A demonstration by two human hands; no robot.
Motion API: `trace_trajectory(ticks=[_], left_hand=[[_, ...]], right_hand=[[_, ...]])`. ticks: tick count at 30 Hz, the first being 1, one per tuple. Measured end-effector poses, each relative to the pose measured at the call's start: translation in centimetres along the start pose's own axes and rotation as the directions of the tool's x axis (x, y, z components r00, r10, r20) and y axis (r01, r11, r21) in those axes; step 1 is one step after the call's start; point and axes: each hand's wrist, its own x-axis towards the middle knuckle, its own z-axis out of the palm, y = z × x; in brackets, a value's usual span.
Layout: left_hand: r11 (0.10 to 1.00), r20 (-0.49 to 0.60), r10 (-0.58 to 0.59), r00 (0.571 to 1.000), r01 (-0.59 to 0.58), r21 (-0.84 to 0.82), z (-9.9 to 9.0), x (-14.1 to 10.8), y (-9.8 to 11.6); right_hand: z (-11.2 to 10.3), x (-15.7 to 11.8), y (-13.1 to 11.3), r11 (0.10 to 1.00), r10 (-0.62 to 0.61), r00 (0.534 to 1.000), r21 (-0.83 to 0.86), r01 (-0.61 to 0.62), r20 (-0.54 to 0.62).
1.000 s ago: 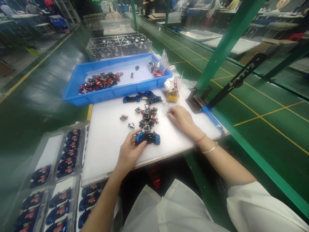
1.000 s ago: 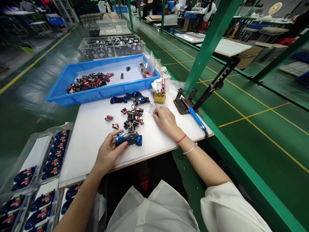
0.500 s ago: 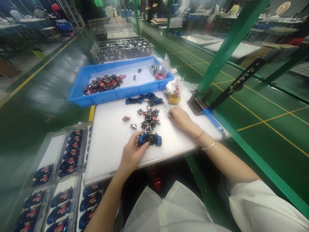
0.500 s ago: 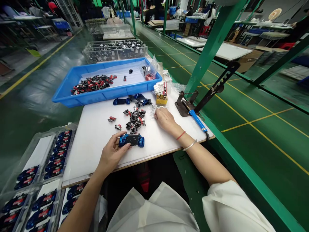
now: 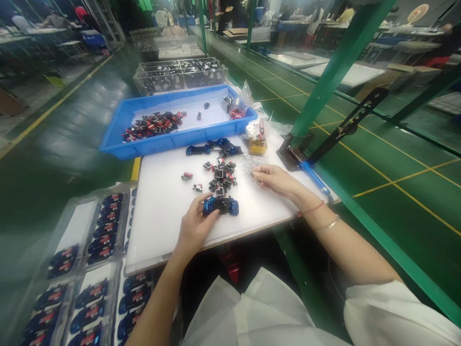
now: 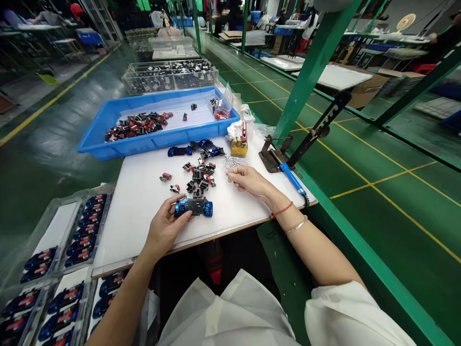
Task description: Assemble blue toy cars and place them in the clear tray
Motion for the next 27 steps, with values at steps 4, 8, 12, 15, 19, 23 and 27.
trace_trajectory(ticks=[4, 8, 12, 15, 19, 23, 27], left_hand=[[1.0, -0.003, 0.008, 1.0, -0.008, -0.026, 0.1, -0.1, -0.1], [0.999, -0.011, 0.024, 1.0, -0.024, -0.026, 0.1, 0.0, -0.5], [0.999, -0.017, 0.032, 0.999, -0.032, -0.013, 0.0, 0.1, -0.8], [0.999, -0.019, 0.038, 0.999, -0.039, -0.007, 0.0, 0.1, -0.8], [0.998, -0.022, 0.055, 0.998, -0.055, 0.001, 0.1, 0.0, -0.7], [0.998, -0.022, 0.061, 0.998, -0.061, 0.001, 0.2, 0.0, -0.6], [0.998, -0.02, 0.064, 0.998, -0.063, 0.005, 0.2, 0.0, -0.5]], right_hand=[[0.9, -1.8, 1.0, 0.996, 0.045, 0.999, -0.083, -0.043, 0.023], [1.6, -3.2, 1.9, 0.937, -0.094, 0.995, -0.34, 0.074, -0.043], [1.6, -3.7, 2.0, 0.967, -0.023, 0.998, -0.254, 0.006, -0.063], [1.4, -3.9, 1.7, 0.996, 0.083, 0.996, -0.025, -0.084, -0.034], [1.3, -4.2, 1.4, 0.981, 0.139, 0.99, 0.139, -0.132, -0.036], [1.4, -4.5, 1.6, 0.963, 0.182, 0.982, 0.213, -0.166, -0.06], [1.6, -4.7, 1.6, 0.966, 0.177, 0.98, 0.207, -0.157, -0.086]])
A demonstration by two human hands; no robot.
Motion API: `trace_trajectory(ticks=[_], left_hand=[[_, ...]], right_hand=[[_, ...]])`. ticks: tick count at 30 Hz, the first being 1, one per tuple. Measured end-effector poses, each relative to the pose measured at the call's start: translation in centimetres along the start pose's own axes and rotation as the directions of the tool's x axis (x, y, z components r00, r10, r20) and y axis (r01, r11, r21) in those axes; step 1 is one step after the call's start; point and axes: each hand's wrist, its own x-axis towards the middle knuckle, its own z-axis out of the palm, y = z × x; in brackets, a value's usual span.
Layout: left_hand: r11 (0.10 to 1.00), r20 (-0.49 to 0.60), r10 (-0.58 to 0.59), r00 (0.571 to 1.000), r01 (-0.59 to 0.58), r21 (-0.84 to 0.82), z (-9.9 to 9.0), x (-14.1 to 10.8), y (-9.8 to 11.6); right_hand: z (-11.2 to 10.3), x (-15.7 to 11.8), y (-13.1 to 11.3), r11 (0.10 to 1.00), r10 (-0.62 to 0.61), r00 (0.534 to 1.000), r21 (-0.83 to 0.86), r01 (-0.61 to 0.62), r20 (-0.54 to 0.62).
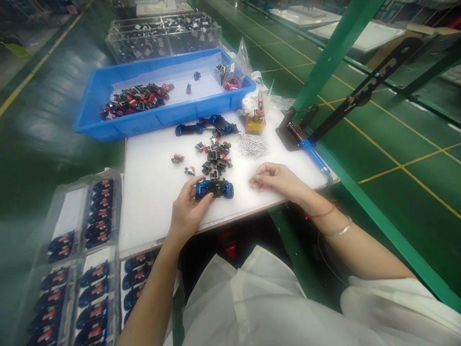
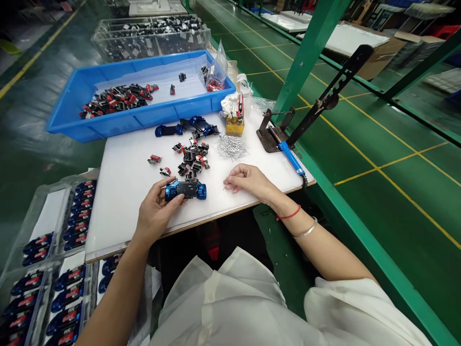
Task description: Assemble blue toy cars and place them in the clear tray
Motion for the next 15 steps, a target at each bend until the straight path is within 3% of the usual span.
trace_trajectory(ticks=[11, 15], left_hand=[[1.0, -0.016, 0.009, 1.0, -0.008, 0.013, 0.1, -0.1, -0.1], [1.0, -0.011, 0.01, 1.0, -0.01, -0.003, 0.1, -0.1, -0.3]], right_hand=[[0.4, 0.0, 0.7, 0.961, -0.177, 0.984, -0.219, 0.17, -0.016], [1.1, 0.0, 1.1, 0.874, -0.326, 0.945, -0.389, 0.293, -0.02]])
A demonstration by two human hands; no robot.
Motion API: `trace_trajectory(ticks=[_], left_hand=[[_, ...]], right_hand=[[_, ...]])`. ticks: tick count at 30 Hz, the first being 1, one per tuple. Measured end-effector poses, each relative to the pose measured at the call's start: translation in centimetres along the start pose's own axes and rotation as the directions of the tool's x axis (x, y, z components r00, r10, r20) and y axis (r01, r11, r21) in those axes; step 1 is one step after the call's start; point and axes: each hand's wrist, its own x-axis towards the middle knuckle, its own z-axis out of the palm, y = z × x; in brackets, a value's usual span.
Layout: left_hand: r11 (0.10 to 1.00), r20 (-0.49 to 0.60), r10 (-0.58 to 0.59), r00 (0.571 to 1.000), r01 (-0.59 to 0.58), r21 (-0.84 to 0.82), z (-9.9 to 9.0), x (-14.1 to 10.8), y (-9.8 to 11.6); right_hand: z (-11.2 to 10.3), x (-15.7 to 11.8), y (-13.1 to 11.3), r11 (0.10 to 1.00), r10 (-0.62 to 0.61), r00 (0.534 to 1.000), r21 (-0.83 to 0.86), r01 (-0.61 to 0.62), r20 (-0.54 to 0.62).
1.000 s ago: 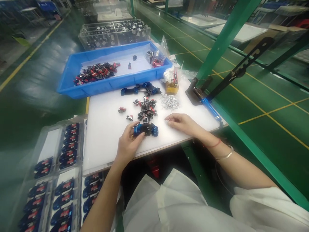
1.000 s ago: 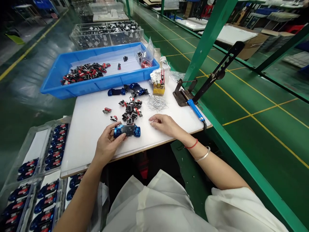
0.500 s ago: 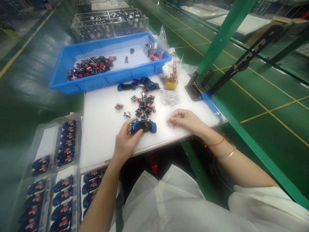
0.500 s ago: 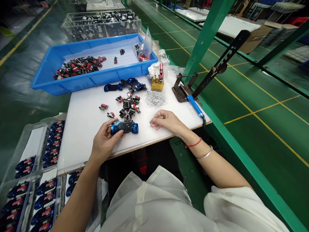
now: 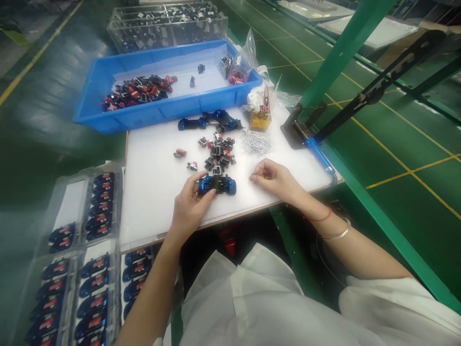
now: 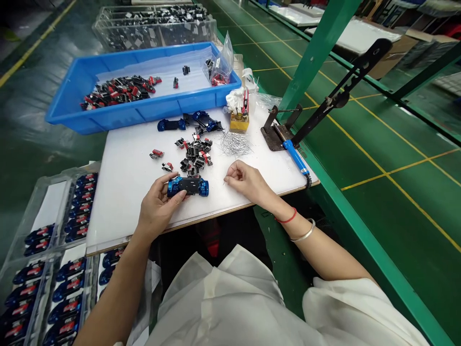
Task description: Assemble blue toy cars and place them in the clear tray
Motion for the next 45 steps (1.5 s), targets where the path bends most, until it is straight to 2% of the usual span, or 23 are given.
trace_trajectory(ticks=[3, 7, 16, 22, 25, 30, 35, 39, 45], left_hand=[[1.0, 0.004, 0.006, 1.0, -0.006, -0.01, 0.0, 0.0, -0.1], [1.0, -0.005, 0.009, 1.0, -0.009, -0.005, 0.0, 0.0, -0.2], [1.0, -0.01, 0.005, 1.0, -0.005, -0.016, 0.0, -0.1, -0.1], [1.0, -0.007, 0.007, 1.0, -0.007, -0.019, 0.1, -0.1, -0.1], [1.0, -0.013, 0.004, 1.0, -0.005, -0.028, 0.1, -0.1, 0.0], [0.999, -0.008, -0.02, 1.0, 0.02, -0.05, 0.1, -0.1, 0.1], [0.997, -0.005, -0.041, 0.999, 0.041, -0.065, 0.1, -0.1, 0.0], [0.997, -0.016, -0.045, 0.999, 0.044, -0.067, 0.1, -0.1, -0.1], [0.992, 0.037, -0.038, 0.999, 0.042, -0.116, 0.1, -0.3, 0.5]], right_hand=[[0.6, -0.1, -0.3, 0.988, -0.099, 0.994, -0.115, 0.104, 0.048], [1.0, -0.1, -0.9, 0.967, -0.11, 0.983, -0.214, 0.139, 0.144], [0.6, -0.4, -1.1, 0.963, -0.142, 0.981, -0.213, 0.168, 0.133], [0.3, -0.5, -1.0, 0.943, -0.128, 0.986, -0.295, 0.154, 0.107], [0.3, -0.5, -1.0, 0.904, -0.153, 0.977, -0.377, 0.2, 0.152], [0.4, -0.5, -0.6, 0.777, -0.291, 0.941, -0.532, 0.337, 0.173], [0.1, -0.6, -0.6, 0.693, -0.29, 0.926, -0.615, 0.377, 0.24], [-0.4, -0.7, -0.8, 0.689, -0.308, 0.913, -0.599, 0.407, 0.266], [-0.5, -1.5, -2.7, 0.793, -0.403, 0.905, -0.442, 0.419, 0.136]])
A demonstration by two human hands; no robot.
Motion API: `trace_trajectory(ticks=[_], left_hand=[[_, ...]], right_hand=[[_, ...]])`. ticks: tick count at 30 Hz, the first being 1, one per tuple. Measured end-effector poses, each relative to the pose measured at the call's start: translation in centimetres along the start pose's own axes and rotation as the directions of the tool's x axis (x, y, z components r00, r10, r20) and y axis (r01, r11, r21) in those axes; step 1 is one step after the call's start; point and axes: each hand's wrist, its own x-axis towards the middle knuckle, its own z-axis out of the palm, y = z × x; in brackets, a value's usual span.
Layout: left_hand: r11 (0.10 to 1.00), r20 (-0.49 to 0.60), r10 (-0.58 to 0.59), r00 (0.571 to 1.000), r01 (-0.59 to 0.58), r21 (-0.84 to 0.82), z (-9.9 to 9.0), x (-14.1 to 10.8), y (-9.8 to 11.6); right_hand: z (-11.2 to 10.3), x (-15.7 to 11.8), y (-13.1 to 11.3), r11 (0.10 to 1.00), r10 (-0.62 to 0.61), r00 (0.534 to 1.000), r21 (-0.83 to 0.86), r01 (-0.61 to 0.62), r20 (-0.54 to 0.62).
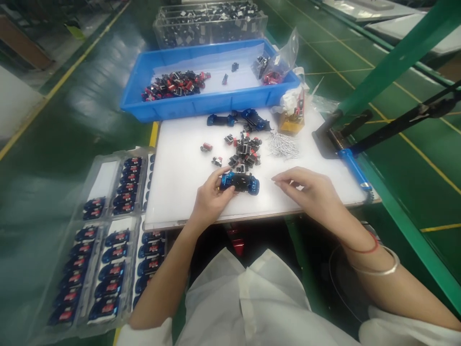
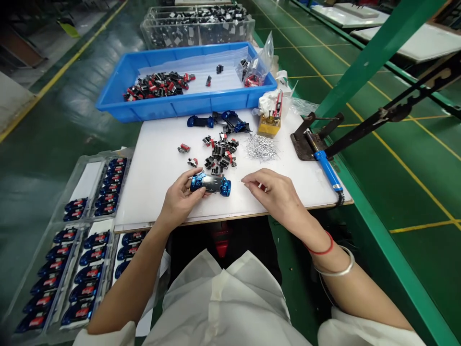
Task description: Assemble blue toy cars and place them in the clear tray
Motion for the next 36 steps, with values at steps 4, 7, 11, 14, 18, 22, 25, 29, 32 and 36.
trace_trajectory(ticks=[4, 7, 11, 14, 18, 22, 25, 29, 32, 36], left_hand=[[1.0, 0.001, 0.023, 1.0, -0.023, -0.007, 0.1, -0.1, 0.4], [0.999, -0.01, 0.03, 1.0, -0.03, -0.025, 0.2, -0.2, 0.3], [0.999, -0.024, 0.049, 0.999, -0.049, -0.023, 0.2, -0.2, -0.1], [0.998, -0.022, 0.047, 0.999, -0.048, -0.039, 0.2, -0.2, -0.1], [0.997, -0.022, 0.027, 0.999, -0.028, -0.074, 0.3, -0.4, 0.3], [0.998, -0.042, 0.02, 0.999, -0.022, -0.053, 0.4, -0.6, 0.5], [0.999, -0.056, 0.021, 0.998, -0.024, -0.044, 0.5, -0.7, 0.5], [0.997, -0.06, 0.067, 0.996, -0.068, -0.02, 0.5, -0.8, 0.3], [0.992, -0.056, 0.126, 0.99, -0.125, 0.024, 0.4, -0.9, -0.1], [0.977, -0.062, 0.201, 0.978, -0.196, 0.078, 0.4, -1.0, -0.4]], right_hand=[[1.2, 0.1, -2.1, 0.989, -0.142, 0.989, 0.041, 0.143, -0.035], [3.0, 0.3, -2.7, 0.964, -0.267, 0.962, -0.002, 0.268, -0.057], [4.8, 0.4, -2.4, 0.939, -0.337, 0.938, -0.105, 0.327, -0.085], [5.1, 0.5, -2.3, 0.908, -0.4, 0.911, -0.178, 0.379, -0.099], [5.1, 0.7, -2.1, 0.876, -0.454, 0.888, -0.216, 0.43, -0.073], [5.1, 0.7, -1.9, 0.869, -0.461, 0.886, -0.225, 0.441, -0.047], [5.0, 0.7, -1.8, 0.857, -0.484, 0.875, -0.22, 0.466, -0.031], [4.9, 0.9, -1.9, 0.822, -0.539, 0.841, -0.236, 0.518, -0.035], [4.9, 1.1, -1.9, 0.797, -0.576, 0.816, -0.256, 0.547, -0.051], [4.9, 1.3, -1.9, 0.766, -0.616, 0.786, -0.277, 0.58, -0.057]])
